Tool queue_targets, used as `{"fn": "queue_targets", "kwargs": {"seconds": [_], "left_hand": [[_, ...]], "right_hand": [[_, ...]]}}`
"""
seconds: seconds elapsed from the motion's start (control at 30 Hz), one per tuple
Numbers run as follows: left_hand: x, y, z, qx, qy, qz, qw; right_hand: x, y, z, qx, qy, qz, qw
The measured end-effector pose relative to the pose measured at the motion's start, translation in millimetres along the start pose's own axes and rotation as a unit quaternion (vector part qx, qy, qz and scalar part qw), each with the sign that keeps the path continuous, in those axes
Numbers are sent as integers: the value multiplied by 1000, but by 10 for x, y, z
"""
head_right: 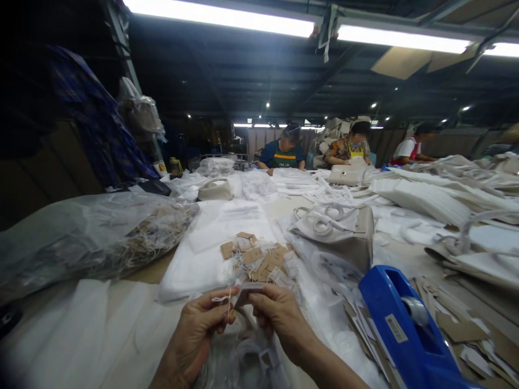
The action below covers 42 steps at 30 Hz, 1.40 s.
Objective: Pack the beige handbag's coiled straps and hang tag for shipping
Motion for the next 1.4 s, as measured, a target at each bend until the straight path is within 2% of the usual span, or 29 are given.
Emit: {"fn": "queue_targets", "kwargs": {"seconds": [0.07,0.17,0.37,0.43,0.6,0.8,0.87,0.97,1.07,1.13,1.2,1.27,1.3,1.33,1.4], "left_hand": [[8,-9,-5,0,13,3,1000],[20,-22,2,-6,36,5,999],[33,-40,48,-30,72,4,997],[37,-49,64,-40,76,4,996],[25,-42,74,-50,61,-3,997],[25,-42,15,-34,-40,-7,999],[48,-60,20,-37,-64,-9,997],[25,-63,15,-43,-95,-36,994],[-5,-48,19,-56,-124,-52,989],[-32,-36,48,-72,-129,-63,987],[-56,-28,69,-84,-133,-76,985],[-62,-30,78,-89,-132,-88,983],[-62,-33,82,-92,-130,-95,983],[-59,-37,88,-96,-129,-102,982],[-54,-49,108,-109,-136,-118,978]], "right_hand": [[31,-57,17,-8,66,26,997],[57,-112,-15,2,107,44,993],[-18,-170,-70,16,60,22,998],[-18,-185,-124,38,77,12,996],[28,-214,-218,105,195,-20,975],[103,-289,-306,199,264,28,943],[62,-312,-298,196,270,31,942],[-5,-306,-315,184,225,15,957],[37,-234,-387,192,189,18,963],[166,-192,-368,170,276,67,944],[337,-142,-340,124,407,136,895],[433,-90,-363,92,493,182,846],[422,-83,-367,83,506,180,839],[377,-93,-359,77,503,161,846],[252,-133,-300,54,473,98,874]]}}
Point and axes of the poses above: each hand's wrist, its own y-axis away from the middle knuckle, its own z-axis out of the back of the hand, x = y × z, the point moved 10 cm from there along -y, towards the middle knuckle, and after that the axes turned 13 degrees about z, right-handed, at the moved point
